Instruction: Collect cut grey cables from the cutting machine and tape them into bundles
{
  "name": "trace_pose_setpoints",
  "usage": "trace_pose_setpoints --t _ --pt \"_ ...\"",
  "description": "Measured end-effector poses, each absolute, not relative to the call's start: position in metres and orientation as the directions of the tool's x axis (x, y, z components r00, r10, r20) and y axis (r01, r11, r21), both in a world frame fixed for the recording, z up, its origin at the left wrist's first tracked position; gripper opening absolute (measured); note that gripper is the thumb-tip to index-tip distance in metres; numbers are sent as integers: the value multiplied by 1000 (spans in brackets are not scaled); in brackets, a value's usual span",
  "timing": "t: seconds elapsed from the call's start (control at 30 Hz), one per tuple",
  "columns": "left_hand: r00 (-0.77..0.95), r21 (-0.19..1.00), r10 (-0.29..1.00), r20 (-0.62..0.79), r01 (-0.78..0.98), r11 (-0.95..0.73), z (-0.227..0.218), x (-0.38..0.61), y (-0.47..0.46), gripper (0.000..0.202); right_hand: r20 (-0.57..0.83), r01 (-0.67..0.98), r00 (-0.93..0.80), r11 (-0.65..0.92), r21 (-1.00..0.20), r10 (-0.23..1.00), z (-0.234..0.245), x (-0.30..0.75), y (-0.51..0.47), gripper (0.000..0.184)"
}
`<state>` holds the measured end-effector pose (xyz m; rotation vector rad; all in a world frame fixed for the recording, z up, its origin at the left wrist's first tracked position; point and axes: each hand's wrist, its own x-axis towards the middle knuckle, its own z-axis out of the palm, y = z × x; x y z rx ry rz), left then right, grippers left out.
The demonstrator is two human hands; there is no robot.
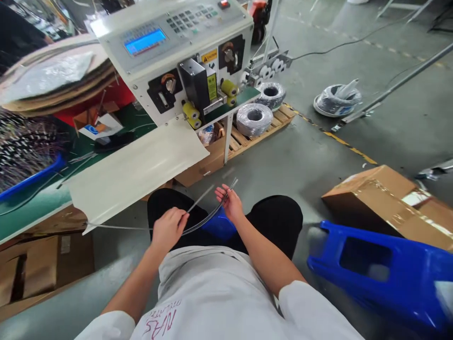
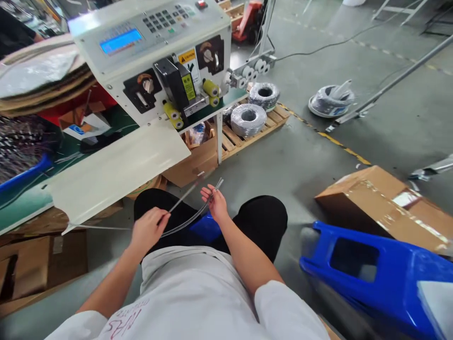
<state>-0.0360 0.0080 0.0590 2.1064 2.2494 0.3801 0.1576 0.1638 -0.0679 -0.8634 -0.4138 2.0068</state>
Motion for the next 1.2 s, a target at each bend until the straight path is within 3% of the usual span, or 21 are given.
trace_pose_setpoints --t 0.17,0.33,0.53,0.7,1.0,1.1,1.2 --pt "-93 326 987 -131 936 131 12 17 11 30 -406 -566 -370 -549 -615 836 -67 161 160 35" --pt "-108 342 972 -207 923 176 5 25 13 32 -416 -587 -328 -528 -613 848 -70 164 158 35" --pt "-77 262 982 -173 957 121 6 24 14 34 -408 -547 -364 -546 -634 838 -73 162 160 38" --pt "-56 191 986 -159 978 87 3 21 17 30 -419 -550 -313 -523 -652 852 -76 162 159 29" --pt "22 129 995 -92 992 -10 -5 15 21 24 -462 -629 -289 -531 -568 838 -77 163 161 27" --pt "19 140 999 -39 990 -14 -1 15 24 19 -466 -628 -283 -529 -571 838 -79 164 162 26" --pt "17 196 994 108 980 -38 19 5 30 17 -468 -596 -293 -542 -592 834 -83 163 162 26"
